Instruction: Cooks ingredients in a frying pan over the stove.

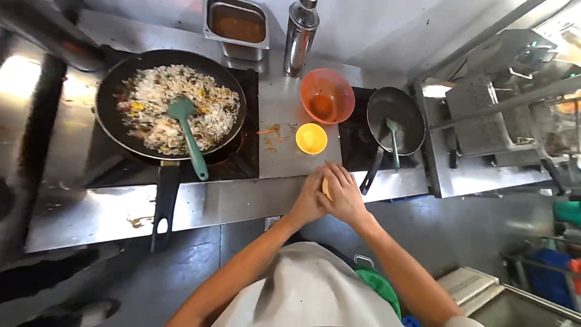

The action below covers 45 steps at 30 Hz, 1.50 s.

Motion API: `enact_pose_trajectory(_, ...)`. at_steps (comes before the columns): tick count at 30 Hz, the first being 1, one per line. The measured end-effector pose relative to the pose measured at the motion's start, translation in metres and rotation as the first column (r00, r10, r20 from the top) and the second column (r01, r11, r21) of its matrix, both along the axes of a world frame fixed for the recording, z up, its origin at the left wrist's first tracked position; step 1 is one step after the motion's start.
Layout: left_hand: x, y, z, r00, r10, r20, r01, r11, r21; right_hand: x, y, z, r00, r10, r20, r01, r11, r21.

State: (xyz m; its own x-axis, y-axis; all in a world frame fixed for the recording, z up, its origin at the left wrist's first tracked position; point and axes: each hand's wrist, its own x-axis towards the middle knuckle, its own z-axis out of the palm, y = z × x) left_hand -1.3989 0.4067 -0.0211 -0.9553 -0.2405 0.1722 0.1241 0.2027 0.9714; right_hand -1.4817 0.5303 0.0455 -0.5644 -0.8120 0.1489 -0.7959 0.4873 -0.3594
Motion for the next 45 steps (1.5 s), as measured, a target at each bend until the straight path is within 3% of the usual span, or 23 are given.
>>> enact_pose_trajectory(4,-0.001,-0.002,-0.014,0.999,-0.006,-0.045,0.005,0.999,-0.032,0.006,-0.005,-0.004,0.992,-0.035,-0.120,0.035,0.999,0.003)
enact_pose_trajectory(11,0.002,0.003,-0.014,0.999,0.032,0.020,-0.030,0.998,-0.061,0.002,-0.007,0.030,1.000,0.025,0.004,-0.026,0.968,0.248)
enact_pose_trajectory(14,0.002,0.005,-0.021,0.999,0.049,0.007,-0.049,0.998,-0.039,-0.023,0.011,0.048,0.981,-0.036,0.190,0.040,0.999,-0.015)
enact_pose_trajectory(16,0.004,0.006,-0.022,0.999,0.052,0.002,-0.052,0.998,-0.024,-0.017,0.014,0.038,0.989,-0.017,0.149,0.041,0.986,-0.161)
enact_pose_trajectory(21,0.002,0.006,-0.021,0.998,0.053,-0.026,-0.054,0.998,-0.037,0.006,0.005,-0.009,0.987,0.053,-0.152,-0.062,0.997,-0.050)
enact_pose_trajectory(29,0.004,0.012,-0.021,0.995,0.103,-0.017,-0.103,0.995,-0.017,0.008,0.000,-0.012,0.979,0.070,-0.194,-0.066,0.997,0.028)
enact_pose_trajectory(34,0.000,0.013,-0.023,0.998,0.061,0.005,-0.061,0.998,-0.010,-0.002,0.006,-0.002,0.996,0.075,-0.044,-0.075,0.997,-0.003)
enact_pose_trajectory(38,0.002,0.000,-0.021,0.997,-0.053,0.053,0.049,0.997,0.066,0.005,0.010,-0.011,0.969,0.147,-0.199,-0.159,0.986,-0.045)
enact_pose_trajectory(41,-0.005,0.000,-0.034,0.994,-0.105,-0.008,0.105,0.993,0.050,-0.002,0.016,-0.006,0.942,0.236,-0.240,-0.233,0.972,0.041)
enact_pose_trajectory(45,-0.008,0.006,-0.048,0.999,0.020,0.034,-0.022,0.997,0.069,-0.002,0.003,-0.007,0.940,0.221,-0.262,-0.199,0.974,0.106)
